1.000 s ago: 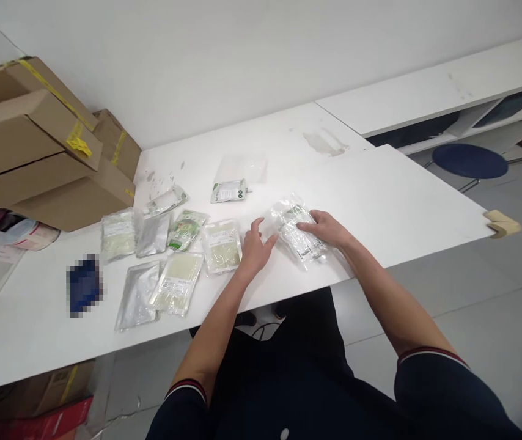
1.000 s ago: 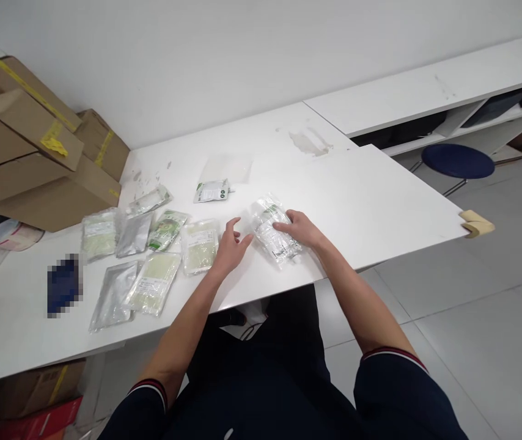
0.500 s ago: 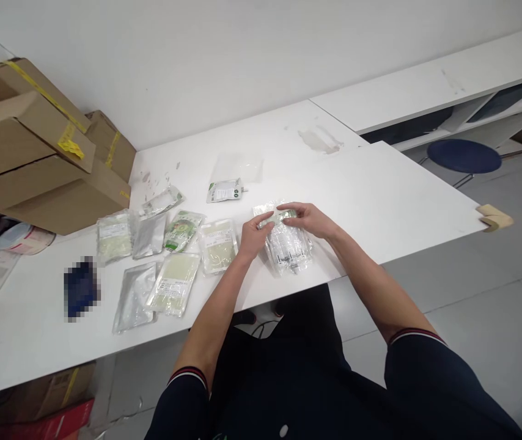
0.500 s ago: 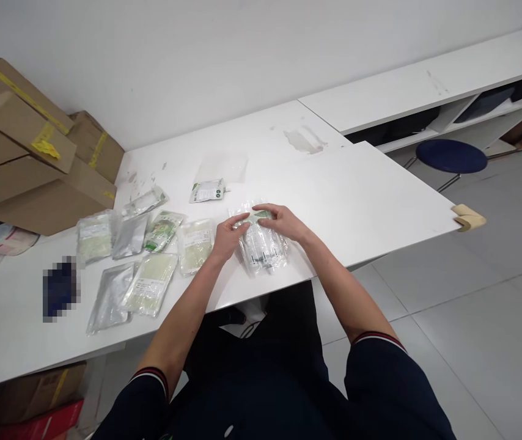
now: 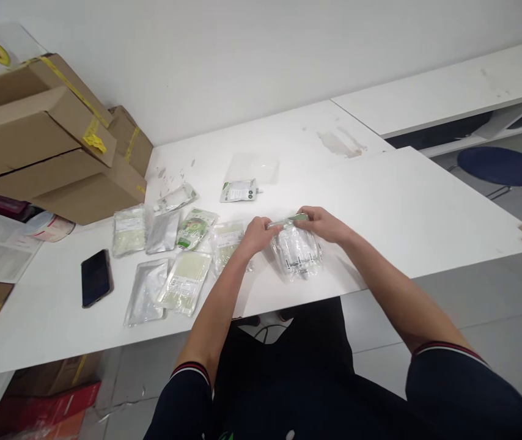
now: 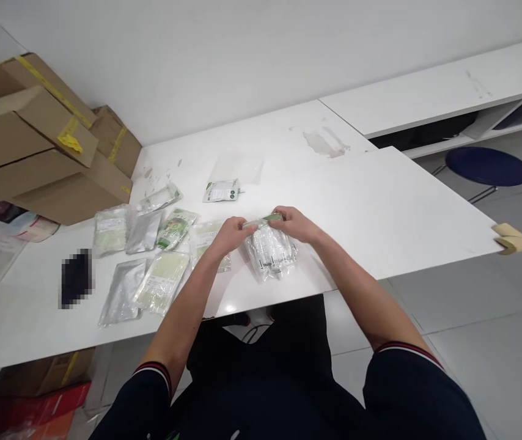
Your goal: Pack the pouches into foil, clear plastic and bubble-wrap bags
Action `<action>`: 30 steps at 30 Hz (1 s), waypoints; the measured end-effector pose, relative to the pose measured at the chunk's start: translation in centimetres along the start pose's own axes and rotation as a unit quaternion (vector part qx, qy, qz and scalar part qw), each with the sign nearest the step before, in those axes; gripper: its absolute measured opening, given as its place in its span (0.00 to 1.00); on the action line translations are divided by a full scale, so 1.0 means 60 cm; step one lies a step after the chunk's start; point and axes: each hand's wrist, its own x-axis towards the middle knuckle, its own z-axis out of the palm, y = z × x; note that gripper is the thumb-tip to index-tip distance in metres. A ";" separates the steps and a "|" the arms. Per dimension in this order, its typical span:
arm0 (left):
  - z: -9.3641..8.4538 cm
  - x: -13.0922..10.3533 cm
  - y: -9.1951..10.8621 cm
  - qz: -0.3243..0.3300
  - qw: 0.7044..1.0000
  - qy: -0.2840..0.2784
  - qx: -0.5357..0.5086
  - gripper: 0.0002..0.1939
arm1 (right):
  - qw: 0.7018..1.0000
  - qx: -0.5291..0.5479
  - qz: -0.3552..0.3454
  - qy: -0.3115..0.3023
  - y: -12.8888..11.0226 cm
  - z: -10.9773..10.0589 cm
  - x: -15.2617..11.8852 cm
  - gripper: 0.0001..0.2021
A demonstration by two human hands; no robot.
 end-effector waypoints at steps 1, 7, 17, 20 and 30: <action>-0.003 -0.003 -0.001 -0.002 0.999 0.018 0.027 0.14 | 0.999 0.044 0.010 0.007 0.007 0.011 0.006 0.12; -0.015 -0.031 -0.021 0.048 0.964 0.172 0.196 0.22 | 0.975 -0.109 0.058 0.185 0.017 0.067 0.107 0.11; -0.012 -0.028 -0.086 0.070 0.929 0.129 0.339 0.28 | 0.955 -0.271 0.003 0.121 -0.062 0.140 0.214 0.18; -0.005 -0.027 -0.089 0.069 0.922 0.139 0.355 0.27 | 0.911 -0.368 0.049 0.180 -0.054 0.073 0.262 0.23; -0.002 -0.027 -0.089 0.062 0.918 0.134 0.369 0.29 | 0.853 -0.506 0.034 0.125 0.025 0.007 0.320 0.18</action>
